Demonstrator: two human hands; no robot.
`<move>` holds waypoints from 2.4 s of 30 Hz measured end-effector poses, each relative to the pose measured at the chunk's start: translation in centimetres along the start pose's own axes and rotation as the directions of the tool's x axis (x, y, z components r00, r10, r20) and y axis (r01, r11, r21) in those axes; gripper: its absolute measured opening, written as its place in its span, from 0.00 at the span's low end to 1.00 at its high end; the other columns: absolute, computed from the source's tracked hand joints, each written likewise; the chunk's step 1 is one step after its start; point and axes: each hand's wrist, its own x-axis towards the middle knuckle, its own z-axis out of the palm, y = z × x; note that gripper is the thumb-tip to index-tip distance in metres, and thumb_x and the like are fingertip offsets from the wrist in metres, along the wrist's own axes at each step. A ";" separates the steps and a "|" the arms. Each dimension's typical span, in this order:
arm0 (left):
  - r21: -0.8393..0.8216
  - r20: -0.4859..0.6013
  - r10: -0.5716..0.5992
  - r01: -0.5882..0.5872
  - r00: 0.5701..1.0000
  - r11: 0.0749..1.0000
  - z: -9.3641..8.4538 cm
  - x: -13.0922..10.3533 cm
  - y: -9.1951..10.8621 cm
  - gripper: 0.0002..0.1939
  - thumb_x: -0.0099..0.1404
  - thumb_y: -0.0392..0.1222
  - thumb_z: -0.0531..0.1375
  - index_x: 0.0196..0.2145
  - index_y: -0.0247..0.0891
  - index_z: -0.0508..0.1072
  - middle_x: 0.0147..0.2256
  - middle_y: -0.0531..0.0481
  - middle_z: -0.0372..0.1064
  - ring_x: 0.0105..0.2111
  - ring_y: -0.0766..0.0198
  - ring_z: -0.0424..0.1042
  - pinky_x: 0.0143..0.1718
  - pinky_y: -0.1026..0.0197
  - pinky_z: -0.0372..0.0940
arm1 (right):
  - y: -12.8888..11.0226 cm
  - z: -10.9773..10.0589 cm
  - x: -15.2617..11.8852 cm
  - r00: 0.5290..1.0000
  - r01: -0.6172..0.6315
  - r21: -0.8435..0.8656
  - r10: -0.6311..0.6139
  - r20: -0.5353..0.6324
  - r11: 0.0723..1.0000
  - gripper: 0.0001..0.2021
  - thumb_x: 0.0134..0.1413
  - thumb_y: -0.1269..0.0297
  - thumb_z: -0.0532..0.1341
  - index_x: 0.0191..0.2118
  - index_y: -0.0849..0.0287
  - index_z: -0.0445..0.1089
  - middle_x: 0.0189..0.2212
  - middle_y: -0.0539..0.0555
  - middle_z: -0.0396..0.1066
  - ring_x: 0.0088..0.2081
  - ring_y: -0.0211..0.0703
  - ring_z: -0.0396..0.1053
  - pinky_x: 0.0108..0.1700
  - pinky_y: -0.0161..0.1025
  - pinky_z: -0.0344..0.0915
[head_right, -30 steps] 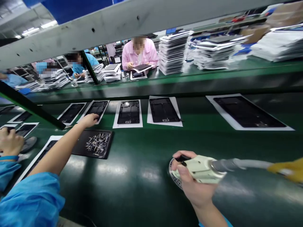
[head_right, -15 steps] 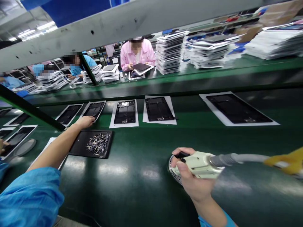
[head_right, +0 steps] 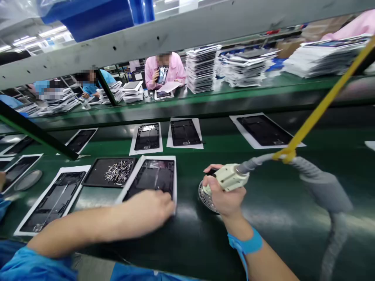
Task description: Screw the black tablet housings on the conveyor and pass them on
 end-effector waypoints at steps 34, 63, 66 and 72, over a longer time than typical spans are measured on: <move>0.030 0.057 -0.829 0.829 0.557 0.559 6.9 -7.4 -15.0 0.16 0.72 0.41 0.52 0.43 0.40 0.80 0.48 0.42 0.75 0.46 0.52 0.78 0.44 0.58 0.70 | 0.6 -0.3 -0.1 0.999 -0.024 -0.052 0.026 0.043 0.998 0.09 0.53 0.63 0.69 0.39 0.59 0.74 0.23 0.49 0.72 0.19 0.39 0.70 0.23 0.39 0.68; 0.188 0.259 -0.714 0.691 0.650 0.698 5.1 -5.0 -16.5 0.15 0.62 0.30 0.54 0.39 0.32 0.81 0.40 0.31 0.79 0.43 0.45 0.79 0.43 0.53 0.72 | 0.7 -0.4 -0.1 0.999 -0.020 -0.092 0.025 0.048 0.996 0.07 0.54 0.65 0.68 0.39 0.58 0.74 0.24 0.49 0.73 0.20 0.39 0.70 0.24 0.39 0.69; 0.193 0.249 -0.722 0.698 0.645 0.690 4.9 -5.3 -16.7 0.14 0.62 0.29 0.55 0.39 0.33 0.81 0.41 0.32 0.79 0.43 0.46 0.79 0.43 0.54 0.71 | 0.6 -0.4 -0.1 0.999 -0.025 -0.091 0.029 0.043 0.996 0.07 0.53 0.66 0.67 0.39 0.58 0.74 0.24 0.49 0.73 0.20 0.38 0.70 0.24 0.38 0.69; -0.029 -0.054 -0.742 0.742 0.668 0.670 2.5 -8.2 -16.2 0.16 0.65 0.33 0.56 0.45 0.39 0.80 0.42 0.43 0.81 0.44 0.53 0.79 0.47 0.57 0.71 | 0.5 -0.5 -0.1 0.999 0.005 -0.120 0.001 0.045 0.993 0.05 0.54 0.67 0.67 0.38 0.58 0.74 0.23 0.48 0.72 0.21 0.39 0.70 0.27 0.39 0.68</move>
